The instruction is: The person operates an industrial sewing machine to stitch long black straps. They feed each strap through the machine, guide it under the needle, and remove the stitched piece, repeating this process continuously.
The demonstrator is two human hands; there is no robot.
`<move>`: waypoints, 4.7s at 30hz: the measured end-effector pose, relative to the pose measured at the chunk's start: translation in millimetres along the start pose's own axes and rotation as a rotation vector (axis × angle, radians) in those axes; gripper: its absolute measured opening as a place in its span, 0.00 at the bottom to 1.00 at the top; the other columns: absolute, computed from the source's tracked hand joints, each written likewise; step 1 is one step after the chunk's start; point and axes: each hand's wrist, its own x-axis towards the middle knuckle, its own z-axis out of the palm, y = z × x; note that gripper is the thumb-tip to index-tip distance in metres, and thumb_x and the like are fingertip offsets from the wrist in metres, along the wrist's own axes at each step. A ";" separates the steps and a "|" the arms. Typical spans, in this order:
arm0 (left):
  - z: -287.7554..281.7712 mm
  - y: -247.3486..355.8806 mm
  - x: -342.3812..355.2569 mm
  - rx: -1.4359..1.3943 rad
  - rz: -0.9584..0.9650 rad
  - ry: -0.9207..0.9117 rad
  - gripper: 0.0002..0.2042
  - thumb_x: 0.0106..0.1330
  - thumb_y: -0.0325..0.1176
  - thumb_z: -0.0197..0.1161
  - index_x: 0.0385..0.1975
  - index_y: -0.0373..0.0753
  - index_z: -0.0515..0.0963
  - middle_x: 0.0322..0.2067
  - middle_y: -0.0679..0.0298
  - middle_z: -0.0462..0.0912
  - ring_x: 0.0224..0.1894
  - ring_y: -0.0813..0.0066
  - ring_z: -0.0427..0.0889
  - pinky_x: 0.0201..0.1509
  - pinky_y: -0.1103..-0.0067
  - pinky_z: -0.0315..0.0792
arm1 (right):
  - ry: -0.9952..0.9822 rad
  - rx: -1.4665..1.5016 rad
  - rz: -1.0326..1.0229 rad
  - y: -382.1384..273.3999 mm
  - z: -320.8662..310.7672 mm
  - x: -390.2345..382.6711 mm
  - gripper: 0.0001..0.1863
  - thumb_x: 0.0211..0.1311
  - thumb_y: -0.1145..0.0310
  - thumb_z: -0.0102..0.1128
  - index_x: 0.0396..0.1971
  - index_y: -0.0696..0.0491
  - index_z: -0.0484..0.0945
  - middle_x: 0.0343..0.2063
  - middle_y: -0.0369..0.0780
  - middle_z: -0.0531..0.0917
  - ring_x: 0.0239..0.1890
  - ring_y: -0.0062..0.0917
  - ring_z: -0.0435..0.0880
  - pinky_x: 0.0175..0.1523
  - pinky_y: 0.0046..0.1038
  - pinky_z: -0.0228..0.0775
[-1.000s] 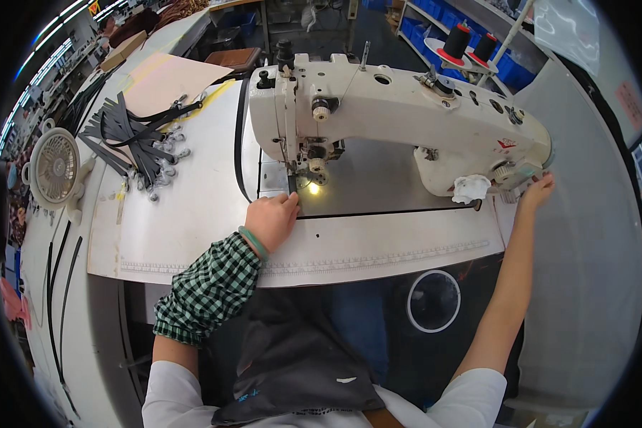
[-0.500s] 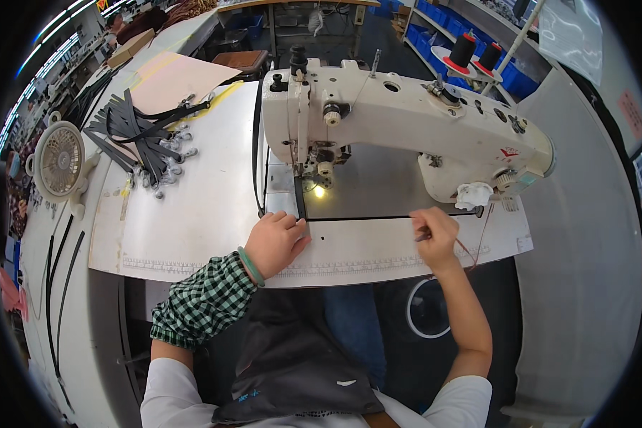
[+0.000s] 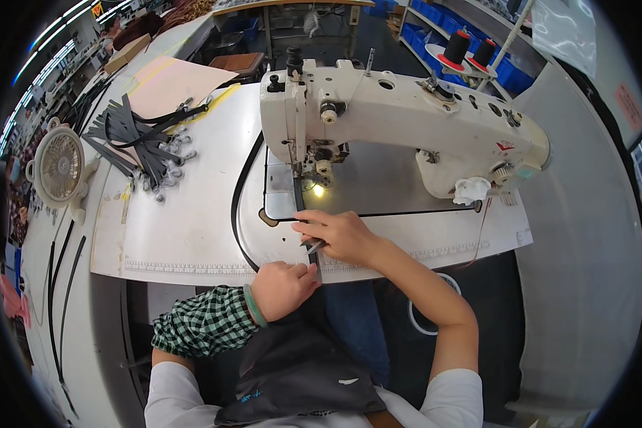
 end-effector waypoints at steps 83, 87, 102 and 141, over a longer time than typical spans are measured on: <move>11.7 -122.9 46.4 -0.068 0.140 0.163 0.15 0.46 0.38 0.64 0.33 0.36 0.77 0.36 0.62 0.76 0.41 0.69 0.73 0.43 0.77 0.70 | -0.115 -0.108 -0.229 -2.2 5.3 -0.7 0.09 0.40 0.70 0.63 0.25 0.52 0.75 0.32 0.34 0.79 0.24 0.24 0.79 0.26 0.23 0.70; 10.4 -121.6 46.9 -0.092 0.098 0.146 0.18 0.47 0.39 0.63 0.36 0.36 0.76 0.38 0.61 0.76 0.42 0.68 0.72 0.45 0.77 0.69 | -0.111 -0.111 -0.230 -0.8 6.6 -2.5 0.08 0.40 0.72 0.62 0.25 0.52 0.75 0.32 0.34 0.79 0.23 0.24 0.78 0.26 0.23 0.70; 13.0 -121.6 49.1 -0.118 0.049 0.121 0.23 0.47 0.40 0.63 0.42 0.36 0.72 0.42 0.60 0.72 0.46 0.64 0.70 0.49 0.74 0.66 | -0.104 -0.118 -0.219 1.1 5.7 -3.3 0.12 0.34 0.77 0.59 0.26 0.51 0.74 0.32 0.33 0.78 0.22 0.23 0.78 0.24 0.23 0.69; 5.6 -120.3 49.9 -0.119 0.069 0.148 0.19 0.45 0.38 0.64 0.37 0.34 0.75 0.40 0.58 0.73 0.44 0.63 0.70 0.46 0.73 0.67 | -0.039 -0.023 -0.191 7.6 9.8 -8.6 0.10 0.37 0.74 0.62 0.25 0.55 0.75 0.31 0.36 0.79 0.20 0.25 0.78 0.24 0.24 0.70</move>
